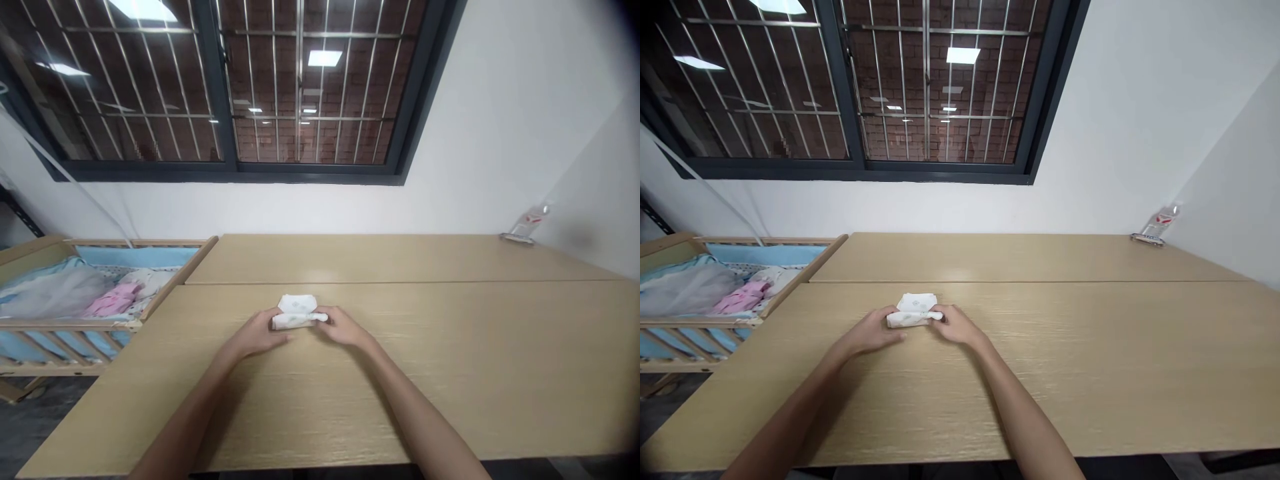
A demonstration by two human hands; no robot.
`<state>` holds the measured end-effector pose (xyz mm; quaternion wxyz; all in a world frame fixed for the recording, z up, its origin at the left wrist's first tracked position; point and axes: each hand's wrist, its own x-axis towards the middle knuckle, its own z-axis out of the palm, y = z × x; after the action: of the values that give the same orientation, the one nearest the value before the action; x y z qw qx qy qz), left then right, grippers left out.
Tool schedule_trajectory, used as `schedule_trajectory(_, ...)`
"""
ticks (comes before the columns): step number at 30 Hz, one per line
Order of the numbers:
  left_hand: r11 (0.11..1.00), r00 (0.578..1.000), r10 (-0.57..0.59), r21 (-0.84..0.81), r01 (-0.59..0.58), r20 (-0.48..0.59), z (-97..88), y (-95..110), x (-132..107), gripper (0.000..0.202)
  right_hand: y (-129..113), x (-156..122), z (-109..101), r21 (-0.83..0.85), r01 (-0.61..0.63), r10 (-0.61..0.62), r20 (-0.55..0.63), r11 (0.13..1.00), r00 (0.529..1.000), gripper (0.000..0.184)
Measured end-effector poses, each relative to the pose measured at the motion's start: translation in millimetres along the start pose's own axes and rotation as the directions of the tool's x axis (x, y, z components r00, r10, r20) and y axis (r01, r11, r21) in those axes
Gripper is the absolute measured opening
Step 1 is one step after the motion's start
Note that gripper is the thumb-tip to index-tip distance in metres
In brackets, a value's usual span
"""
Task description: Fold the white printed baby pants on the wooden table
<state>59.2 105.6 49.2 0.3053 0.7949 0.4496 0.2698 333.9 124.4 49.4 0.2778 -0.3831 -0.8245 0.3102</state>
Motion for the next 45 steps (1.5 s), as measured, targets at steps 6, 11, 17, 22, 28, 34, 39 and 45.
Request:
schedule_trajectory(6, 0.998, 0.992, -0.038, -0.054, 0.031, -0.12, 9.9, -15.8, 8.7, 0.038, 17.5, 6.9, 10.2, 0.161, -0.057, 0.073, -0.091, 0.985, 0.993, 0.039)
schedule_trajectory(11, 0.984, 0.945, -0.162, 0.026, 0.176, -0.285, 29.3, -26.3, 20.2, 0.033, 34.2, 15.9, 29.7, 0.095, -0.142, 0.165, -0.311, 0.985, 0.936, 0.037)
schedule_trajectory(17, 0.938, 0.878, -0.267, 0.1, 0.331, -0.396, 42.2, -32.7, 30.3, 0.023, 36.9, 18.9, 49.1, -0.029, -0.25, 0.201, -0.508, 0.968, 0.838, 0.043)
schedule_trajectory(22, 0.918, 0.847, -0.296, 0.115, 0.381, -0.442, 42.5, -35.5, 30.8, 0.039, 36.0, 18.9, 53.2, -0.144, -0.332, 0.239, -0.445, 0.932, 0.863, 0.044)
schedule_trajectory(28, 0.945, 0.862, -0.019, 0.271, 0.181, -0.506, 49.4, -24.8, 26.3, 0.049, 12.8, 15.2, 52.1, -0.448, -0.176, -0.042, -0.435, 0.876, 0.899, 0.061)
schedule_trajectory(34, 0.902, 0.956, 0.158, 0.43, -0.037, -0.249, 77.2, -10.5, 21.8, 0.073, -5.2, 18.1, 64.7, -0.619, 0.054, -0.127, -0.075, 0.784, 0.989, 0.07)
schedule_trajectory(39, 0.857, 0.982, 0.107, 0.515, -0.013, -0.154, 80.6, -21.8, 20.5, 0.079, 0.9, 22.8, 70.9, -0.604, 0.017, -0.061, -0.052, 0.797, 0.997, 0.067)
schedule_trajectory(45, 0.805, 0.979, 0.105, 0.593, 0.021, -0.176, 75.8, -33.8, 18.8, 0.083, 7.5, 14.6, 60.4, -0.559, -0.087, 0.035, -0.103, 0.825, 0.994, 0.066)
